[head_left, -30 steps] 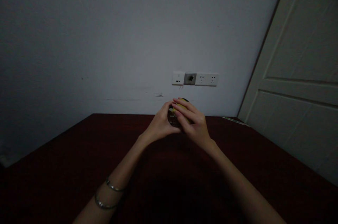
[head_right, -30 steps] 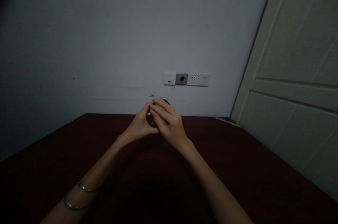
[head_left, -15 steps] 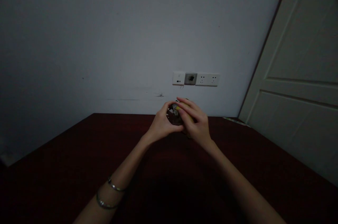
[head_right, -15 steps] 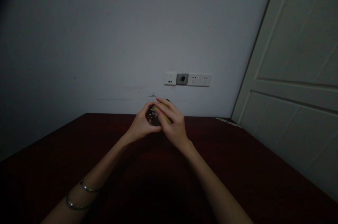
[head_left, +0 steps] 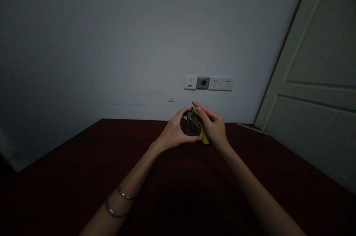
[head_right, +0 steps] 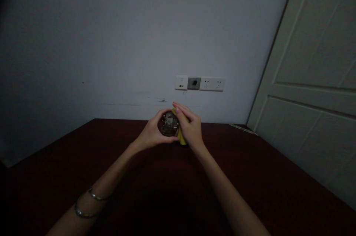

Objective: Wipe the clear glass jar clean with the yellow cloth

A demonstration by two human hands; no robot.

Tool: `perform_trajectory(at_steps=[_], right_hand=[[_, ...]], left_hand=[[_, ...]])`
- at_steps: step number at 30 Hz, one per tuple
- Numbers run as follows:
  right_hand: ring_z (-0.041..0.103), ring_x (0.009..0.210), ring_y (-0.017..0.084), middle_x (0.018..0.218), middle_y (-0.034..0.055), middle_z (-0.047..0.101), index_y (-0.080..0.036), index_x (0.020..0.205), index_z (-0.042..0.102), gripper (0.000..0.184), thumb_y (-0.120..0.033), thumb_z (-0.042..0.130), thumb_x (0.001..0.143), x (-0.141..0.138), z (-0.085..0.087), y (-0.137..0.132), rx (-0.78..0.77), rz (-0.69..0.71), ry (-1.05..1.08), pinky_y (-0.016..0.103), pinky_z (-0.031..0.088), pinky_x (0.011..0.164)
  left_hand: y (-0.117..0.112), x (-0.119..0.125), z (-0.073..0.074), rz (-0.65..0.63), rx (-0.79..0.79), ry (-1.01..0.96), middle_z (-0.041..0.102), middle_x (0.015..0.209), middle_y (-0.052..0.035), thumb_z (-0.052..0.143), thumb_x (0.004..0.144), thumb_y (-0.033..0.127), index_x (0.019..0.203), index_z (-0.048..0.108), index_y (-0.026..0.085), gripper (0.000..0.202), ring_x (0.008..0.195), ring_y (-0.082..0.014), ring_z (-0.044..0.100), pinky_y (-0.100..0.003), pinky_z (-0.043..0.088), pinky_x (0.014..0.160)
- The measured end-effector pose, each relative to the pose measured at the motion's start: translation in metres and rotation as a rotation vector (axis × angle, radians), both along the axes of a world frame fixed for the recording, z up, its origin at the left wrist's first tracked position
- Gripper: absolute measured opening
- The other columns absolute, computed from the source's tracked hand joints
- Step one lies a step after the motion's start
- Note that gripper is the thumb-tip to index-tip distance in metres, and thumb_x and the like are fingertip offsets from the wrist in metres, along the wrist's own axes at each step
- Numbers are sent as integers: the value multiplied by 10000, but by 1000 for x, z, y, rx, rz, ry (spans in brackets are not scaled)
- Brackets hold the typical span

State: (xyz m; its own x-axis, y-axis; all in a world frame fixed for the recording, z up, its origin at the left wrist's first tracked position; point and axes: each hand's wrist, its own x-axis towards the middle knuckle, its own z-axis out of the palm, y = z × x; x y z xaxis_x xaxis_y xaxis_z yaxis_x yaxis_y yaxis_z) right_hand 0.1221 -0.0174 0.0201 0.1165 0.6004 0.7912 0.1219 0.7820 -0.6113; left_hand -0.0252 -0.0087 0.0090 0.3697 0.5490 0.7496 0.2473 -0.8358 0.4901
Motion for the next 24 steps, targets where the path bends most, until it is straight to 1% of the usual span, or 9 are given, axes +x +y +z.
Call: perform_trajectory(at_steps=[2,4,7,9,13,15,16,18,24], right_hand=[[634,1046,207,1100,72,696,-216,997,713,232,-323,585,836,0,0,2,-55,2,38,435,468,975],[631,1053,205,1105,71,694,-217,994,713,225,-314,580,840,-1,-1,2,-15,-14,36,434,468,975],[614,1080,191,1130,62,679,-238,1014,703,218,-265,543,868,-3,0,-4,143,-51,-22,427,464,981],[604,1096,188,1159,57,664,-256,1048,688,243,-218,518,879,-3,1,-10,258,-73,-107,433,465,981],[562,1167,215,1217,72,632,-251,1126,652,329,-134,545,838,-3,3,-22,509,-73,-360,460,444,1010],[551,1183,225,1223,73,629,-253,1147,640,361,-119,558,823,-4,3,-24,575,-69,-412,471,438,1017],[551,1182,224,1223,69,629,-259,1150,638,364,-118,555,825,-4,2,-25,574,-71,-404,472,440,1014],[559,1171,215,1217,62,632,-267,1137,645,344,-124,540,841,-5,2,-23,516,-77,-339,466,446,1007],[613,1081,196,1154,65,666,-252,1016,704,226,-217,533,871,-5,5,-12,210,-24,-126,430,476,965]], left_hand=[[-2,-1,1,5,10,12,544,1248,-114,823,544,356,1248,432,193,821,1152,-267,527,-443,414,1007],[-4,-1,3,9,14,15,545,1245,-114,823,543,344,1244,433,189,817,1146,-264,531,-441,417,1004],[-6,-1,6,4,-6,-4,556,1222,-120,825,534,336,1232,439,179,814,1119,-269,549,-446,432,984],[-6,0,7,1,-17,-35,561,1213,-121,827,526,312,1224,446,173,807,1107,-272,557,-442,437,976],[-4,-2,9,-66,-49,-108,551,1236,-118,778,579,210,1234,427,176,743,1087,-248,572,-391,465,937],[-2,-3,9,-91,-64,-118,543,1250,-121,762,602,202,1243,415,180,729,1074,-241,581,-378,478,914],[-2,-3,9,-91,-64,-115,539,1257,-124,761,605,204,1245,413,180,729,1075,-242,581,-378,480,911],[-2,-3,10,-81,-50,-102,524,1280,-127,764,598,202,1253,414,182,743,1103,-249,565,-389,468,931],[-3,1,10,4,-37,-63,570,1206,-113,806,566,300,1212,458,181,743,1103,-258,557,-429,444,960]])
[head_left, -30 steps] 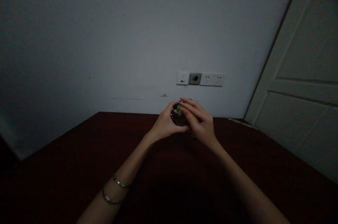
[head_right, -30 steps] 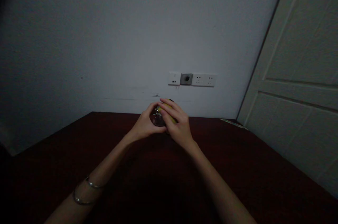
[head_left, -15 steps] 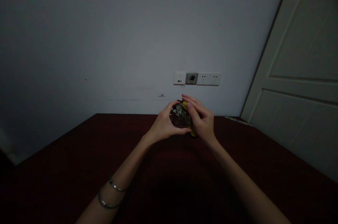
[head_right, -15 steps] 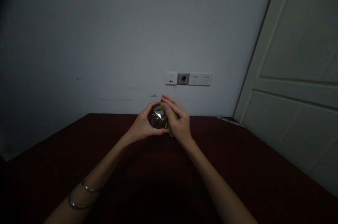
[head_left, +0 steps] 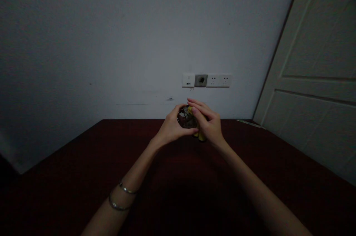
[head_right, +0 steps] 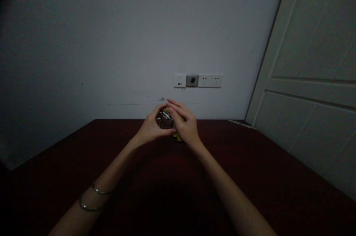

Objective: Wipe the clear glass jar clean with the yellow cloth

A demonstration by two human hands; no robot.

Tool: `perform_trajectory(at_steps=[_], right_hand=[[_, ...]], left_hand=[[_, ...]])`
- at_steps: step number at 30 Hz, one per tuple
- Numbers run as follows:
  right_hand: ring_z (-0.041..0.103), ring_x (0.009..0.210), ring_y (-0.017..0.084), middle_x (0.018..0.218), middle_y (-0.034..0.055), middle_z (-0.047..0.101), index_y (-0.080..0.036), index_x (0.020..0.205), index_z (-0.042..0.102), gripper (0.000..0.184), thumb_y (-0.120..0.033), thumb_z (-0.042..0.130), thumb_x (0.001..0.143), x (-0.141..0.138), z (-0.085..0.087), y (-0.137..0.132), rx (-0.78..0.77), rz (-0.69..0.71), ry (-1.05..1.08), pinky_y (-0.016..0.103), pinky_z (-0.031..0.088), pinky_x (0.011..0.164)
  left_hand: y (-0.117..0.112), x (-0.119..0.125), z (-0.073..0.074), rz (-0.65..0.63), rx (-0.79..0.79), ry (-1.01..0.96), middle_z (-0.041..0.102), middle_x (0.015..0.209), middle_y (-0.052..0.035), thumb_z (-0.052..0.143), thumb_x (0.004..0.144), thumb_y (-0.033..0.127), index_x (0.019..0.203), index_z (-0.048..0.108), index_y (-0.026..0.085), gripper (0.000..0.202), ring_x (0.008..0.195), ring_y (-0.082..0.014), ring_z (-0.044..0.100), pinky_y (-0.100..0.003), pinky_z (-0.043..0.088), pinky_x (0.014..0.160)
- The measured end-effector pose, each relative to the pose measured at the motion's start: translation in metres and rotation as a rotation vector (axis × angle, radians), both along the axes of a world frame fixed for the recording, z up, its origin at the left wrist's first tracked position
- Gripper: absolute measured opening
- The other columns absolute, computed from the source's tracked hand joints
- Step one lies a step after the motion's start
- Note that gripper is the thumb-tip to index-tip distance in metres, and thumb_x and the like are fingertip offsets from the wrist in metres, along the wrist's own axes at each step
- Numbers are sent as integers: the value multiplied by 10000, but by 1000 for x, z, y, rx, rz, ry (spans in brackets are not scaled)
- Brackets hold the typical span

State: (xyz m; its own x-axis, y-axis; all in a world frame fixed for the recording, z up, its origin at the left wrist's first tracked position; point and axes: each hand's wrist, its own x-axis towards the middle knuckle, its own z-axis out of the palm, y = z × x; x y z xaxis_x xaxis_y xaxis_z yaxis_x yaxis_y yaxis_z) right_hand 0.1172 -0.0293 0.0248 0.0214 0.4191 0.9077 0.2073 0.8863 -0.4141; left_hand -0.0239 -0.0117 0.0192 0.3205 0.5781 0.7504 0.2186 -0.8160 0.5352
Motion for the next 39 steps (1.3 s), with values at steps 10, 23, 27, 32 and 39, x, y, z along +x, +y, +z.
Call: perform_trajectory(at_steps=[10,23,27,32,39], right_hand=[[534,1203,232,1242,84,617,-241,1148,641,348,-128,543,834,4,5,-11,347,-45,-333,473,447,1002],[583,1139,205,1203,60,642,-266,1069,676,267,-181,519,871,4,16,-21,147,-28,-126,458,466,986],[493,1245,225,1246,58,616,-267,1149,630,349,-146,562,829,10,14,-20,360,-61,-474,521,406,1038],[523,1213,206,1256,64,607,-265,1166,621,340,-146,512,866,7,14,-20,285,-95,-369,472,448,1011],[550,1177,221,1246,66,609,-269,1170,620,356,-128,525,857,5,15,-29,297,-121,-263,483,453,1002]], left_hand=[[3,0,-3,-132,-73,-109,555,1222,-115,756,593,185,1234,409,181,729,1033,-226,597,-322,523,814],[-10,0,12,34,103,8,546,1231,-124,775,585,258,1235,435,170,739,1110,-258,548,-424,434,976],[-4,0,9,14,79,27,556,1226,-118,700,657,210,1234,451,172,630,1103,-242,557,-409,440,968],[-12,-2,15,32,93,42,550,1239,-116,734,614,215,1223,460,170,670,1123,-249,543,-403,435,974],[-24,-3,24,70,118,93,556,1227,-116,730,599,198,1212,453,180,672,1118,-262,547,-419,442,964]])
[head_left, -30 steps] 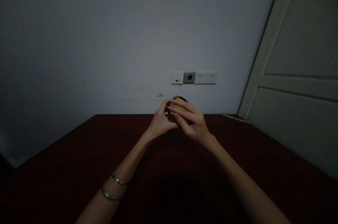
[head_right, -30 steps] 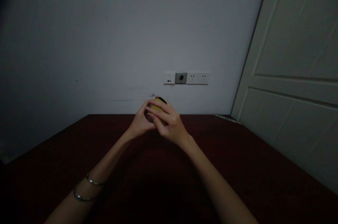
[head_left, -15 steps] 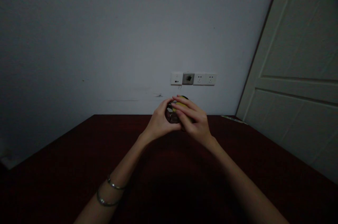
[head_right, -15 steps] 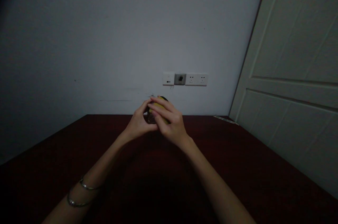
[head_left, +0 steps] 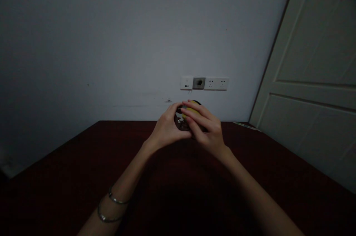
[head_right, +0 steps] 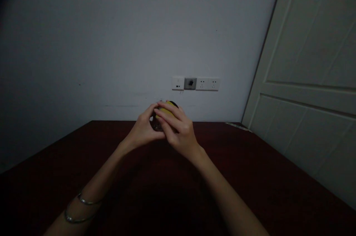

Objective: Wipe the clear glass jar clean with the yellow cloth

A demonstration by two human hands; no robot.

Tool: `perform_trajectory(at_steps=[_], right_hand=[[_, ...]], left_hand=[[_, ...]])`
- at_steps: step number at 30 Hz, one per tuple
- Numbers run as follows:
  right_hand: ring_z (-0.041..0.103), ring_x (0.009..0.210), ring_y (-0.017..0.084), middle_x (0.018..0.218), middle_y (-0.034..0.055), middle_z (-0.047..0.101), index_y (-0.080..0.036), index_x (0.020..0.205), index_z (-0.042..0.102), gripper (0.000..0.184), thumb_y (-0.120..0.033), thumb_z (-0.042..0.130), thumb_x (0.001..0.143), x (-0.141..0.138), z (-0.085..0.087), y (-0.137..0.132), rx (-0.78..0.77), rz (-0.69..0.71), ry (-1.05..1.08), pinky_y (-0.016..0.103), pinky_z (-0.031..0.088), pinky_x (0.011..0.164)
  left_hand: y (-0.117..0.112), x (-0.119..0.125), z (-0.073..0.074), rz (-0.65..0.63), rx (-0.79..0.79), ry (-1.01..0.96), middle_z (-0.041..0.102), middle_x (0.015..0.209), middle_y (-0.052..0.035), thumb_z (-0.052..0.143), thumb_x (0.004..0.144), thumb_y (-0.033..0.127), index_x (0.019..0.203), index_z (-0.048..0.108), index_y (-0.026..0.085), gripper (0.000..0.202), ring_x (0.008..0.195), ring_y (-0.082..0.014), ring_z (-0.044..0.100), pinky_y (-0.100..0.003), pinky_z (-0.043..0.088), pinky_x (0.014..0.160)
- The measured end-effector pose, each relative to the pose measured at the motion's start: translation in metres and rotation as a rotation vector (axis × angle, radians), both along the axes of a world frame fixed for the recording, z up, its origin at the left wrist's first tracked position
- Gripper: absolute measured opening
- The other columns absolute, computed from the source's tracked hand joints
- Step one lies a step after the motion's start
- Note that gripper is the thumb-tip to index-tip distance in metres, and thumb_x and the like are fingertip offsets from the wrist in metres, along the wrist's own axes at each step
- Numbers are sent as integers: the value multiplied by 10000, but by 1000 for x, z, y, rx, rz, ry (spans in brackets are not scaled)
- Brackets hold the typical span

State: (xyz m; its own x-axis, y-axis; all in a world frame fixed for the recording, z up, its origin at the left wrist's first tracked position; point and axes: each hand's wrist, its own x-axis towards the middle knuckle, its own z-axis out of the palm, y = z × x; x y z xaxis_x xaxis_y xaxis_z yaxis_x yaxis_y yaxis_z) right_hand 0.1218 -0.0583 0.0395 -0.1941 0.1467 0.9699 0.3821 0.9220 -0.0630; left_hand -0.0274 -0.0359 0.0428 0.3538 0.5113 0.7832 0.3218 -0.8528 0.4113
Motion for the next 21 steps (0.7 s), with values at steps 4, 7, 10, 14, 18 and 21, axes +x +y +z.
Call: perform_trajectory(at_steps=[4,7,10,14,18,21], right_hand=[[516,1216,239,1275,89,589,-256,1240,565,445,-103,557,822,5,3,-4,136,12,-239,520,431,1010],[526,1204,236,1257,86,603,-257,1231,573,435,-108,557,823,4,5,-7,126,26,-225,516,429,1013],[569,1150,224,1204,57,638,-282,1151,633,343,-143,524,857,1,7,-9,-7,45,-33,484,456,989],[614,1070,203,1133,35,671,-292,1051,689,272,-178,517,874,-1,11,-11,-173,115,175,436,483,960],[607,1083,199,1147,27,664,-301,1055,687,289,-154,529,862,-1,13,-15,-170,157,167,439,477,968],[580,1135,219,1173,33,655,-297,1082,676,317,-136,545,843,-2,12,-18,-109,153,54,467,460,989]], left_hand=[[6,0,-4,-21,60,-19,552,1221,-110,715,629,211,1196,453,194,625,1128,-255,540,-414,427,983],[5,-1,-3,-79,53,-23,553,1209,-108,737,614,243,1187,452,184,642,1111,-254,547,-398,448,956],[-2,-2,1,-144,-21,-28,558,1205,-97,766,587,257,1180,461,189,670,1099,-254,552,-386,457,941],[-10,-2,5,-200,-101,-63,568,1183,-95,817,539,315,1178,466,185,740,1083,-258,559,-392,452,947],[-6,-2,3,-287,-201,-145,590,1144,-98,805,551,317,1146,480,175,693,1024,-248,585,-386,484,890],[0,-2,1,-370,-274,-217,606,1106,-105,770,586,319,1123,491,160,626,965,-237,609,-365,506,825]])
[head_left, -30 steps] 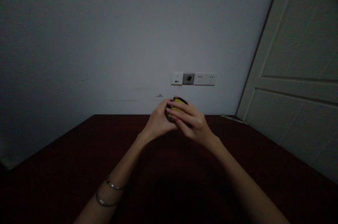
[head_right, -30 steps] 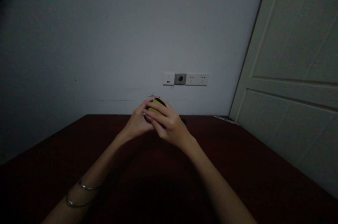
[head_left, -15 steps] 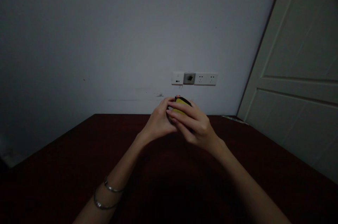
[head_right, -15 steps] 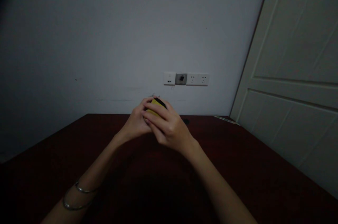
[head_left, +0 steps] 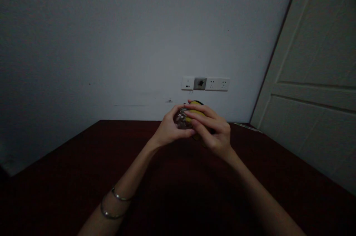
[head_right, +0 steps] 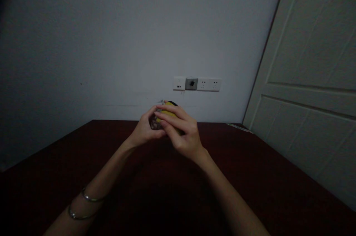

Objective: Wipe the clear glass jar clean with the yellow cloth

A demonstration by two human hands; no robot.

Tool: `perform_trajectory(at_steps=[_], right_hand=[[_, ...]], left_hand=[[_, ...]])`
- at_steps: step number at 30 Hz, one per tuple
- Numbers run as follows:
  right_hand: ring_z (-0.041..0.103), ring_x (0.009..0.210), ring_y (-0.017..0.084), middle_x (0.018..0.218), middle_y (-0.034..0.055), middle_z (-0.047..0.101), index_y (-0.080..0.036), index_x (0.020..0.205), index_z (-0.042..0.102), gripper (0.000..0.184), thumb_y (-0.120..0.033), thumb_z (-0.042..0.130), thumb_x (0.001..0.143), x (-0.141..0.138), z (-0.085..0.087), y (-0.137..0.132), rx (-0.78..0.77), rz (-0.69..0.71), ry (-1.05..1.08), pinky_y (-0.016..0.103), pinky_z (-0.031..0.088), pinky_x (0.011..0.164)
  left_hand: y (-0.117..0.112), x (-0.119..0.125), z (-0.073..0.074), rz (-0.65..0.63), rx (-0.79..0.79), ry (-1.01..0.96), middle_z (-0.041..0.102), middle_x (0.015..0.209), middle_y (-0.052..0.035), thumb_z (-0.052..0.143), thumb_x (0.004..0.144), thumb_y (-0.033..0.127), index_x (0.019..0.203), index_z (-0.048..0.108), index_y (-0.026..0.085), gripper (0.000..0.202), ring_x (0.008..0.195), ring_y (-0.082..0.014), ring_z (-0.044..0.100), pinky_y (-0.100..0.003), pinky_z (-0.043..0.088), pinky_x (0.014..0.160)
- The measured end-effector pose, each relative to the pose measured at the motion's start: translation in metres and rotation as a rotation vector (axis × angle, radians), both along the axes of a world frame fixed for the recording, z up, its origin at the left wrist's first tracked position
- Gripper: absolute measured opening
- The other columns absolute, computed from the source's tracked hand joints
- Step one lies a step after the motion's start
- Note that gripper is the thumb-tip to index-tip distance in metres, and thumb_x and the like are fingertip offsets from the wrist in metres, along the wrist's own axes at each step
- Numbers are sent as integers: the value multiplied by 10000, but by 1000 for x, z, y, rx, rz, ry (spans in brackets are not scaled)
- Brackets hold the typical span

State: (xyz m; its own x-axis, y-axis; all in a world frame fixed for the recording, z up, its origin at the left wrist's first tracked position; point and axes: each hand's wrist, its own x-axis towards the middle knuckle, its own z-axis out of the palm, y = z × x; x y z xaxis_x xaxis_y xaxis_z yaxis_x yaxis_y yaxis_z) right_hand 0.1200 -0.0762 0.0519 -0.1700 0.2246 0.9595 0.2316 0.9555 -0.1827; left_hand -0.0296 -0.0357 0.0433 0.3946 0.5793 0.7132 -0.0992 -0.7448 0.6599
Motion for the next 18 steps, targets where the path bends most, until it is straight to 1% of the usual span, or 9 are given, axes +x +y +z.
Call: perform_trajectory(at_steps=[3,5,7,9,11,14,16,18], right_hand=[[573,1148,226,1171,34,658,-298,1085,674,314,-145,542,845,0,-1,2,20,15,-27,477,458,994],[590,1121,217,1163,28,662,-303,1083,675,298,-167,529,862,1,-3,7,-6,15,40,466,470,982],[607,1089,207,1144,25,669,-307,1077,677,282,-189,516,878,2,-5,11,-42,1,126,451,484,966],[615,1071,199,1133,23,673,-310,1073,678,278,-193,511,884,4,-5,12,-53,-28,169,442,488,960],[610,1079,199,1142,23,669,-309,1079,675,289,-174,519,876,4,-5,9,-23,-47,126,442,481,970],[588,1123,208,1171,28,655,-299,1096,669,321,-135,544,850,4,-4,3,45,-24,9,445,460,997],[577,1140,205,1178,24,652,-303,1096,668,322,-135,547,849,5,-3,3,24,3,-9,443,454,1005],[585,1126,195,1170,15,657,-310,1077,675,289,-168,541,863,7,-4,7,-56,35,36,436,459,1000]], left_hand=[[3,-1,-1,4,-19,-24,596,1126,-115,779,567,326,1112,498,159,636,982,-245,605,-367,500,840],[2,-1,-2,1,-18,-25,592,1141,-110,803,537,339,1117,494,171,678,1003,-250,600,-376,496,866],[1,-1,-3,-24,-28,-17,607,1103,-96,818,514,360,1123,486,181,717,977,-246,611,-377,506,855],[0,-1,-4,-34,-33,-7,612,1076,-90,825,503,377,1127,483,183,738,957,-244,617,-378,513,846],[1,0,-4,-23,-15,-11,603,1112,-99,822,514,384,1135,488,183,733,995,-254,607,-382,507,867],[3,-1,-4,-14,36,-27,576,1196,-110,806,559,368,1148,501,187,687,1074,-260,580,-380,488,911],[4,-2,-3,-14,38,-29,572,1212,-109,801,575,351,1153,502,189,670,1073,-253,582,-377,491,907],[4,-3,-3,5,21,-22,583,1188,-106,813,556,333,1142,502,186,680,1041,-246,595,-375,505,882]])
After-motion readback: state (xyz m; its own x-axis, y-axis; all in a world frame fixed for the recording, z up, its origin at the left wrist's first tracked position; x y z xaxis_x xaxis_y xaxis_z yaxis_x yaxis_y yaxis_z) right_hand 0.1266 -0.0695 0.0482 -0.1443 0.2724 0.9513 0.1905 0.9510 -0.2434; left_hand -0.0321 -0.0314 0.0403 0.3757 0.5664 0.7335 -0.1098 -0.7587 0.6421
